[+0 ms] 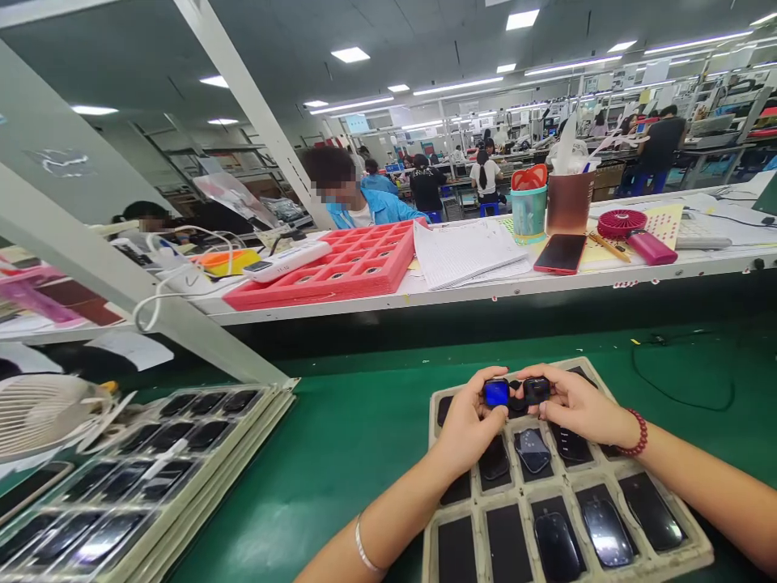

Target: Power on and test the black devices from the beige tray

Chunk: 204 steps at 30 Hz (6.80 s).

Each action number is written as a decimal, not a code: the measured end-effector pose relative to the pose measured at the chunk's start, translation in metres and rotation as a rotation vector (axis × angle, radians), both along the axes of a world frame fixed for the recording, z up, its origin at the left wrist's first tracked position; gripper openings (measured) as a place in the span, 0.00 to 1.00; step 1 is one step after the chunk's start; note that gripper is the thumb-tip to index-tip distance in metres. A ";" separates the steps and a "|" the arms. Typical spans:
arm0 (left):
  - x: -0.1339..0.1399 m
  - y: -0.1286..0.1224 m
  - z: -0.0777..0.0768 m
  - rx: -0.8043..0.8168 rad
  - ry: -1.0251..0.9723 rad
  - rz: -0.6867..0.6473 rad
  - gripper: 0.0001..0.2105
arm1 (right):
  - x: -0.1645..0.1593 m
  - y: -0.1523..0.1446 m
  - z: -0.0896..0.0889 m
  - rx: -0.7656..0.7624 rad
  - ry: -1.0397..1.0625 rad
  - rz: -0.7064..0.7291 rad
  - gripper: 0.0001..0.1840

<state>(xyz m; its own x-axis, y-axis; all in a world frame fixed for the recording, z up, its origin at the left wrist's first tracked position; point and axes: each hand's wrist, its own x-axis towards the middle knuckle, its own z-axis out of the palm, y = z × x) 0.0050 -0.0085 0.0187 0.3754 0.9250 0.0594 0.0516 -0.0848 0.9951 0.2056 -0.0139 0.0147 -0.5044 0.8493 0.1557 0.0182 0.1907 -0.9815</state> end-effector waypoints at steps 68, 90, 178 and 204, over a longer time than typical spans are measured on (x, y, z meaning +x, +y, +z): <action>0.001 -0.005 0.006 -0.059 -0.094 -0.037 0.12 | 0.003 -0.001 0.010 -0.060 -0.027 -0.047 0.16; -0.002 -0.005 0.003 -0.101 -0.131 -0.046 0.15 | 0.007 0.000 0.009 -0.111 -0.012 -0.012 0.10; 0.000 0.003 0.002 -0.260 -0.256 -0.045 0.31 | 0.009 0.010 0.003 -0.294 0.277 -0.088 0.38; -0.003 0.010 0.001 -0.382 -0.340 -0.040 0.30 | 0.010 0.011 0.004 -0.384 0.306 -0.004 0.28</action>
<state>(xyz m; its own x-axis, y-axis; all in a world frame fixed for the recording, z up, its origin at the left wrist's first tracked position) 0.0023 0.0014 0.0200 0.4290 0.8898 -0.1555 -0.2764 0.2931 0.9153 0.2160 -0.0032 0.0190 -0.4814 0.8760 -0.0285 -0.2820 -0.1856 -0.9413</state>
